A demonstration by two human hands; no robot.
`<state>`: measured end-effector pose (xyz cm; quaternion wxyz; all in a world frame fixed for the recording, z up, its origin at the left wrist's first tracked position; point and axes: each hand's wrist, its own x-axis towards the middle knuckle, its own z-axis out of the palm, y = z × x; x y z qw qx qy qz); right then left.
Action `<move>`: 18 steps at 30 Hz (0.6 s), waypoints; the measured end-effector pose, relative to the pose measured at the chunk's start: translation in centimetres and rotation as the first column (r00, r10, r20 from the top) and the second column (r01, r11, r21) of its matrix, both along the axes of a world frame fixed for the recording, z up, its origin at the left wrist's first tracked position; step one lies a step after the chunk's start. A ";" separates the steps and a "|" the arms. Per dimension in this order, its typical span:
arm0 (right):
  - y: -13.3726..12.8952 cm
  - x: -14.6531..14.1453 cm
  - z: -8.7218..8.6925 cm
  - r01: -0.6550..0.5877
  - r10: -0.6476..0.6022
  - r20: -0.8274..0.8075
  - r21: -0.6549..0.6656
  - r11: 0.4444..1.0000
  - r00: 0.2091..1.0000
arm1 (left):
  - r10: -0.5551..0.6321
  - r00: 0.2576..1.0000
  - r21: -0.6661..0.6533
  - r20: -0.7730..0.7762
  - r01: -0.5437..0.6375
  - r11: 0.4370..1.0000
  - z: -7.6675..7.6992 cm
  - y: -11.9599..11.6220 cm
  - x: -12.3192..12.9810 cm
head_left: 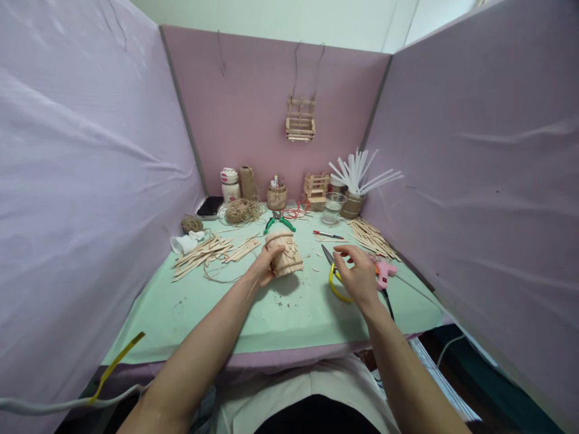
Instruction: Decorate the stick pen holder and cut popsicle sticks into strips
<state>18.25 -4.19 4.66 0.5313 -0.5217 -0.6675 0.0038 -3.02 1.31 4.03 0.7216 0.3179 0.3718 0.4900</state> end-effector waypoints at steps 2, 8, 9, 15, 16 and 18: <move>-0.1 0.6 -0.1 0.018 -0.019 -0.019 -0.046 0.999 1.000 | 0.000 1.000 0.003 -0.010 0.001 1.000 -0.1 0.0 0.1; 0.2 0.4 0.1 0.024 -0.025 -0.008 -0.148 0.989 1.000 | -0.015 1.000 0.004 -0.028 0.015 1.000 -0.3 0.1 0.1; 0.4 1.2 0.1 0.084 -0.087 -0.012 -0.157 0.984 0.996 | -0.016 1.000 0.000 -0.026 0.016 1.000 -0.3 0.1 0.0; 0.3 9.4 -1.4 0.398 -0.420 0.008 -0.338 0.853 0.908 | -0.035 0.999 0.010 0.007 0.035 0.999 -0.3 0.3 -0.1; 0.1 10.2 -1.6 0.394 -0.422 0.007 -0.370 0.841 0.907 | -0.049 0.999 0.021 0.011 0.049 0.999 -0.4 0.4 0.0; -0.1 10.2 -1.8 0.338 -0.376 -0.015 -0.406 0.849 0.927 | -0.048 0.999 0.053 0.010 0.047 0.997 -0.7 0.4 0.2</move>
